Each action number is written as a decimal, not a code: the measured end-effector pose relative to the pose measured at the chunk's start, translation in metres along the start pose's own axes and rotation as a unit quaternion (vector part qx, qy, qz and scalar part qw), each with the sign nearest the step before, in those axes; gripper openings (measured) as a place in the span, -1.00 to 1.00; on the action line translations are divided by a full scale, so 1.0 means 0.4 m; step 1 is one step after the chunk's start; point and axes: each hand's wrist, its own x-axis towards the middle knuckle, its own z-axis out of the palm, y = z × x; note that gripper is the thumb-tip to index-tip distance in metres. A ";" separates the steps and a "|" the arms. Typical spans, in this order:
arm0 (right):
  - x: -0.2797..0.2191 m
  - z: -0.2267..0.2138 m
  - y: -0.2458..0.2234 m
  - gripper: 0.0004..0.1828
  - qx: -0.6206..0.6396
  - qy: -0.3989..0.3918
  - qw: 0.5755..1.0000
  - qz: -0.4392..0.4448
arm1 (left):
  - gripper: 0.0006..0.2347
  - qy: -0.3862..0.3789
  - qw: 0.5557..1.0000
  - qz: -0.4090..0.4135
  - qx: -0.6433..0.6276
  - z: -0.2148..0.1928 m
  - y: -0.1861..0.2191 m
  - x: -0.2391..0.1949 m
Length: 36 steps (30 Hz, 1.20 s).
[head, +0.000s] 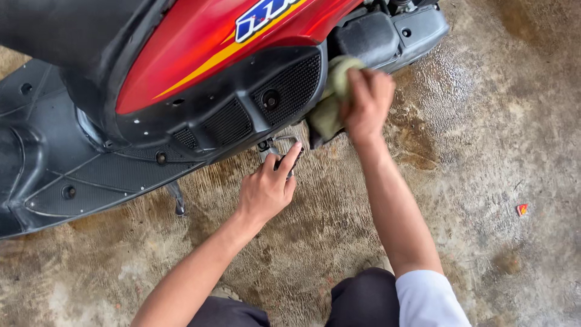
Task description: The person cleans a red and black motorcycle by spraying a cleaning solution from a bottle and wiping the surfaces with a cloth. They systematically clean the under-seat area, the side panels, the footrests, and the front fender.
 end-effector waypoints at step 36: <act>-0.134 -0.171 0.335 -0.87 0.423 0.232 0.759 0.437 | -0.34 0.030 0.998 0.010 -0.062 0.102 0.150 0.385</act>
